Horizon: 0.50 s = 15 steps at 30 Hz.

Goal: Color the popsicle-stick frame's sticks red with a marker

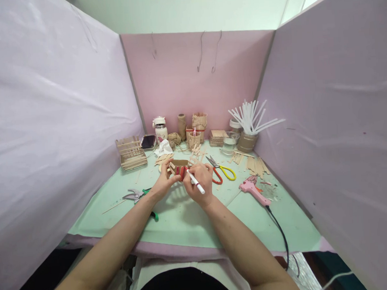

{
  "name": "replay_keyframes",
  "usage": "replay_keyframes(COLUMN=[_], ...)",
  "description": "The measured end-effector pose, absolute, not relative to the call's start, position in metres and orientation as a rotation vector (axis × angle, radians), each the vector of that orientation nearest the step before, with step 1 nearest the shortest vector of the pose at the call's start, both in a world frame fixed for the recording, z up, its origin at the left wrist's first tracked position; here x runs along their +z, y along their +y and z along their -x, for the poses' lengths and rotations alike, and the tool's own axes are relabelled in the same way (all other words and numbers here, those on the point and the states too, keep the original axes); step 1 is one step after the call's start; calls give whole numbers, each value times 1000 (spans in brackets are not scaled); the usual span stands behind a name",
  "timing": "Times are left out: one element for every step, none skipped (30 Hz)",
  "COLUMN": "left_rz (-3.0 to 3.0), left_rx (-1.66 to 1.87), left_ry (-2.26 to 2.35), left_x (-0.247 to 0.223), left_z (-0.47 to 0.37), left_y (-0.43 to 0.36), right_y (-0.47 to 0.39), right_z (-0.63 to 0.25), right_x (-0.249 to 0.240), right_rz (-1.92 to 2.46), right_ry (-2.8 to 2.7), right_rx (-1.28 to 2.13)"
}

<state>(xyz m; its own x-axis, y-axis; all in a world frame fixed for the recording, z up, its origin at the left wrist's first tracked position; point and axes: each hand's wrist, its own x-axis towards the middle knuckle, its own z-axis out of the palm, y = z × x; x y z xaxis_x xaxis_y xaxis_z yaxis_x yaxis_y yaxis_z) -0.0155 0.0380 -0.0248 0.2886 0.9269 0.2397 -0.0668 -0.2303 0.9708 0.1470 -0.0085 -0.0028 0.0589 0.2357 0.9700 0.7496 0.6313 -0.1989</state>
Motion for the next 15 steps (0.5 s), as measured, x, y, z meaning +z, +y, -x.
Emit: replay_keyframes(left_rz=[-1482,-1478,-1474,-1470,-1469,-1468,-1469,-1468,-1467,-1465,-1460,-1454,-1442,-1424,-1400], left_rx=[1169,1172,1175,1177,1179,1179,1177,1177,1178,1181,1184,1186,1189,1191,1193], left_ry=[836,831,825,821,820,820,821,823,824,825,825,825,823,817,806], left_x=[-25,-25,-26,-26,-26,-26,-26,-26,-26,-26,-26,-26,-27,-27,-28], left_z=[15,15,15,15,15,15,15,15,15,15,15,15,15,15,14], left_y=[38,38,39,39,39,39,39,39,39,39,39,39,39,40,40], right_y=[-9,-9,-9,-8,-8,-8,-8,-8,-8,-8,-8,-8,-8,-9,-9], right_z=[-147,-147,-147,-147,-147,-147,-147,-147,-147,-147,-147,-147,-147,-147,-147], right_x=[-3,-3,-3,-3,-4,-4,-4,-4,-4,-4,-4,-4,-4,-4,-4], right_rz=[860,854,848,841,834,832,834,838,843,846,845,843,840,833,825], right_ry=[-1506,-1512,-1521,-1528,-1534,-1534,-1530,-1523,-1516,-1511,-1510,-1515,-1527,-1546,-1570], right_rx=[-474,-473,-472,-470,-467,-464,-462,-460,-456,-453,-450,-446,-440,-433,-427])
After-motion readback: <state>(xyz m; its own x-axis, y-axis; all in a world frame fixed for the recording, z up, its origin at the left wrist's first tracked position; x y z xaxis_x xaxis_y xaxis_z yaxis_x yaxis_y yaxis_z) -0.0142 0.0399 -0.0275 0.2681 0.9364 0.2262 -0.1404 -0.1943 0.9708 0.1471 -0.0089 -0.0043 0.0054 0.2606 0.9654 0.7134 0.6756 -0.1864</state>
